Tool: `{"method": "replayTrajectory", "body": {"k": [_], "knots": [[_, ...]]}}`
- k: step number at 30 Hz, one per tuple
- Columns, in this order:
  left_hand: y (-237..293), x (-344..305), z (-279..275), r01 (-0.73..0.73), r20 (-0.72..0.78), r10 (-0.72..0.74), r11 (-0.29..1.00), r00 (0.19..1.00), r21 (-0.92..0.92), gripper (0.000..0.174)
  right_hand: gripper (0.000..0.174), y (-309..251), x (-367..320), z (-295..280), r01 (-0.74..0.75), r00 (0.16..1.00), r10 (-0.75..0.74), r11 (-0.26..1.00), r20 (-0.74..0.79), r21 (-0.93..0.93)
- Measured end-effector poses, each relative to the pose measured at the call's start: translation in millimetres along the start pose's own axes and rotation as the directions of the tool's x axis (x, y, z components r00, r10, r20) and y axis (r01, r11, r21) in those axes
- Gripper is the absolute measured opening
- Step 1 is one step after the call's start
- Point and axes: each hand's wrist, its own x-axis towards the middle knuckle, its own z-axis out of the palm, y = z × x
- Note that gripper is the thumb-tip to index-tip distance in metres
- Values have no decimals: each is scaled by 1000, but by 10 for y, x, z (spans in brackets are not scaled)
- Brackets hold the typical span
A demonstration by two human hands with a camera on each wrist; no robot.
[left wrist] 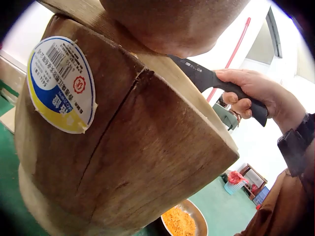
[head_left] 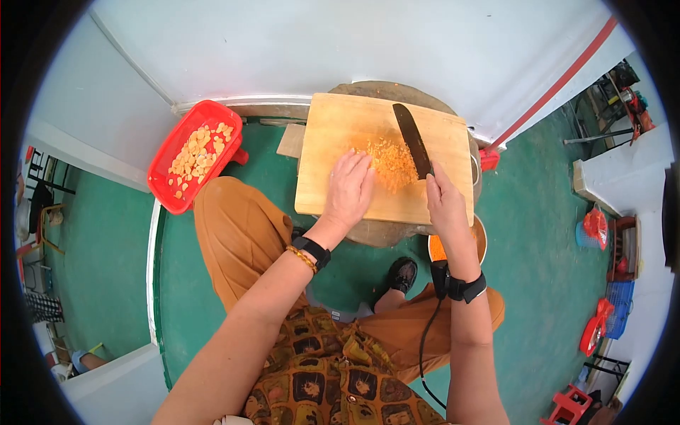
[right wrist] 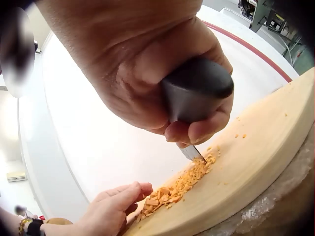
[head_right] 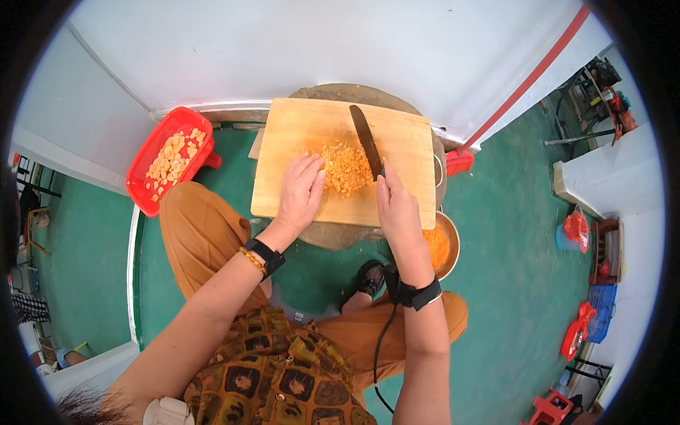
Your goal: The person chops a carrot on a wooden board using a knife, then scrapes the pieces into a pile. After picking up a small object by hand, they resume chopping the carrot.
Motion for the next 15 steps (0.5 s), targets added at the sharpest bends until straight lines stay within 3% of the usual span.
{"method": "replayTrajectory", "body": {"k": [4, 7, 10, 13, 15], "knots": [[-18, 8, 18, -19, -23, 18, 999, 1000, -32, 28, 38, -115, -27, -117, -72, 995, 76, 995, -63, 72], [-34, 4, 24, -23, -44, 21, 999, 999, -43, 28, 34, -78, -39, -211, -107, 994, 107, 993, -6, 57], [-5, 14, -24, -13, -62, 8, 997, 998, -76, 31, 30, 248, -23, -67, 4, 999, 4, 988, -54, 154], [-61, -42, -56, -1, -96, -3, 999, 995, -33, 35, 29, 492, 5, 115, 61, 997, -53, 990, -65, 126], [-126, -135, -141, 15, -33, -12, 996, 999, 83, 42, 29, 507, -13, 226, 104, 992, -94, 987, -81, 124]]}}
